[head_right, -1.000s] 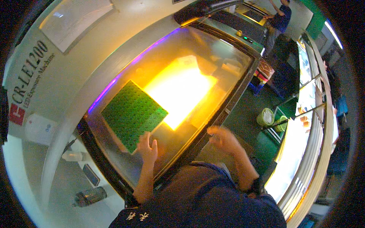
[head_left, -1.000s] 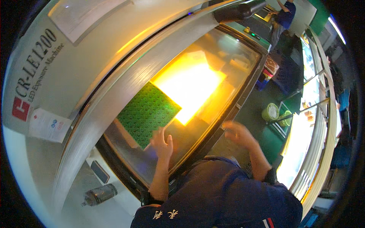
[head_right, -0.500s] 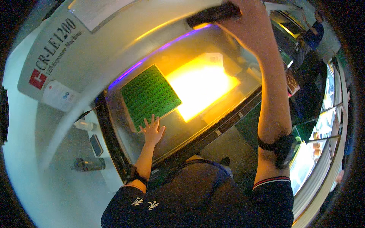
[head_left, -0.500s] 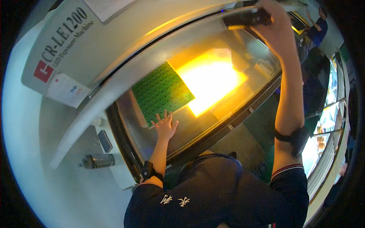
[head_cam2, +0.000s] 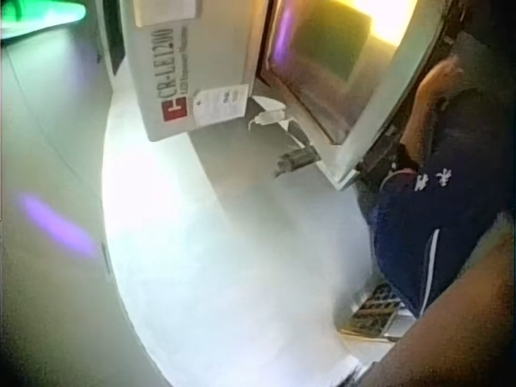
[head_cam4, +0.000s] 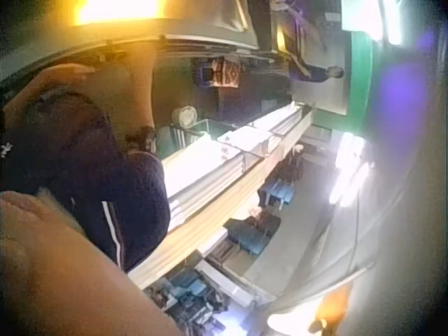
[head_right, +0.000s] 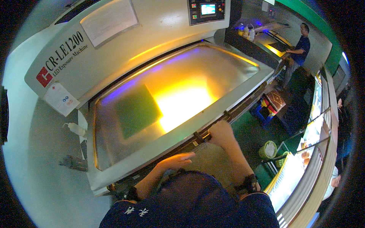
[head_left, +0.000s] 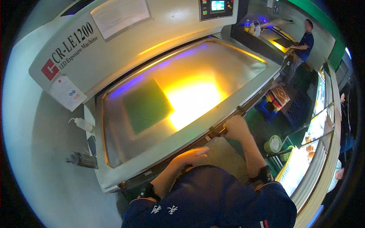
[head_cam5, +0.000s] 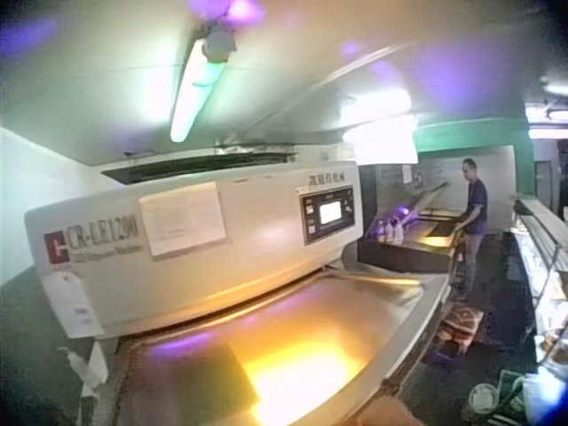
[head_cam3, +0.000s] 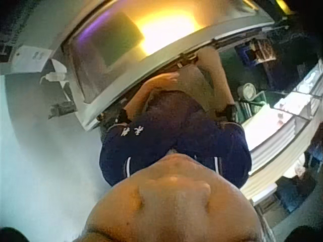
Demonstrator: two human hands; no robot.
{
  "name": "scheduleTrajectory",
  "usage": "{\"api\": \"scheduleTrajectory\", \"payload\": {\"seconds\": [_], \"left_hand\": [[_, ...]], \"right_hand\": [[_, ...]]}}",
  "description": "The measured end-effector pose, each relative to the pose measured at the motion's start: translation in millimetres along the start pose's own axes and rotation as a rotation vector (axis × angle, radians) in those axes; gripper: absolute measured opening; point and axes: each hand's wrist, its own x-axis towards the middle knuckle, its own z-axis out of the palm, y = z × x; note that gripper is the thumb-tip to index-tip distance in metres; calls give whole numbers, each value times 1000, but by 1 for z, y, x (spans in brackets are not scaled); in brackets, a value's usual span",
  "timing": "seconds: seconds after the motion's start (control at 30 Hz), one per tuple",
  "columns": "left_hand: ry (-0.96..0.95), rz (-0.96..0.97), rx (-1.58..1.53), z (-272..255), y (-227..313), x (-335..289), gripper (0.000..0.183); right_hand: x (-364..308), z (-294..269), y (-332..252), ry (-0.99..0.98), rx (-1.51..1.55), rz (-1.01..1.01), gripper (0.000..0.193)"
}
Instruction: Placing PCB panels and film into a light exposure machine for processing.
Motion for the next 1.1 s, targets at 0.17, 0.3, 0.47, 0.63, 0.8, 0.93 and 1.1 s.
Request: {"api": "scheduleTrajectory", "payload": {"seconds": [0.17,0.3,0.47,0.63,0.8,0.93,1.1], "left_hand": [[-538,157,-442,-22,33,65,57],[114,-398,101,-62,-72,81,71],[351,-666,540,-23,-90,54,83],[490,-670,602,-22,-102,48,82],[491,-675,691,-37,-95,51,78],[465,-678,602,-53,-90,60,75],[389,-766,627,-48,-90,49,76]], "right_hand": [[-3,173,13,-406,11,175,42],[2,168,12,-543,-30,26,44],[-9,191,23,-607,39,16,47],[-1,172,18,-582,31,-102,41],[-13,164,10,-114,464,-288,25],[-44,160,25,-192,900,-676,20],[34,257,91,-481,515,-523,23]]}}
